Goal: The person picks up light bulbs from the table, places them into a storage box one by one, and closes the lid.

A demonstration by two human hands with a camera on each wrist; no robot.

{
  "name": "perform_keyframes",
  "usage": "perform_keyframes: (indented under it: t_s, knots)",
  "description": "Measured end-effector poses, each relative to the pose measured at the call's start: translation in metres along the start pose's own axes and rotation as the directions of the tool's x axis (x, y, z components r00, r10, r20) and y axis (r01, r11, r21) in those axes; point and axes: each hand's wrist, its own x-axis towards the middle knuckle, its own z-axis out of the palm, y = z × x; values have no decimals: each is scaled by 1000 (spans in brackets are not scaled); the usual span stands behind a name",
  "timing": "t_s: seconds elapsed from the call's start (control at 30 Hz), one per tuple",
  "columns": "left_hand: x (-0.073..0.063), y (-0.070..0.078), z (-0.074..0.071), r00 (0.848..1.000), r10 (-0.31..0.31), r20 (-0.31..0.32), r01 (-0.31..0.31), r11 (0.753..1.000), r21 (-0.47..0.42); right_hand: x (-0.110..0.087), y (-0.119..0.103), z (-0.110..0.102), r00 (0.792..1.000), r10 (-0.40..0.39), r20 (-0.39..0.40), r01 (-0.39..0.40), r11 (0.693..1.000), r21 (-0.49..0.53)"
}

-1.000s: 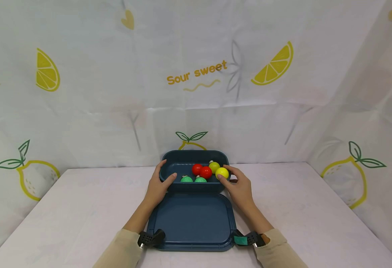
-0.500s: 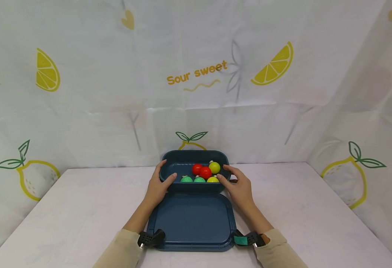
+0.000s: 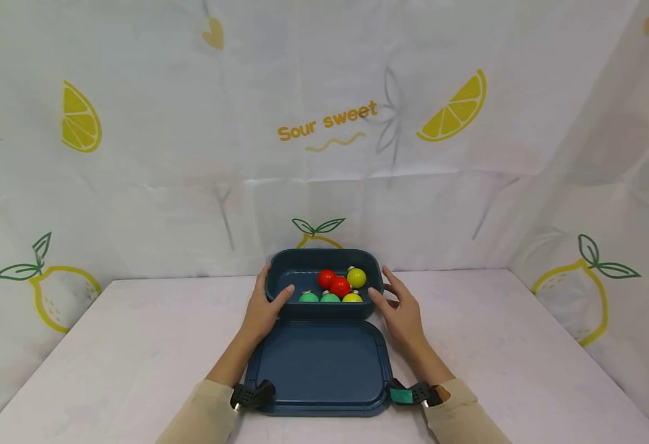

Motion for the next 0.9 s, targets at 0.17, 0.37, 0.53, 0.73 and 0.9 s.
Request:
perform_keyframes:
  t_s: [0.17, 0.37, 0.53, 0.73, 0.9]
  knots:
    - [0, 0, 2, 999, 30, -26, -33, 990, -134, -3, 1, -7, 995, 87, 51, -86, 996, -9]
    - [-3, 1, -2, 998, -9, -60, -3, 983, -185, -10, -1, -18, 990, 99, 97, -93, 993, -66]
    - [-13, 1, -13, 998, -33, -45, 27, 992, -121, -18, -2, -21, 987, 64, 148, -49, 993, -108]
    - [-29, 0, -27, 1000, -27, 6, 27, 997, -75, -34, -2, -24, 984, 7, 181, 21, 988, -151]
    - [-43, 0, -37, 994, 18, 110, -21, 999, 31, -48, -3, -30, 974, -67, 215, 114, 970, -213]
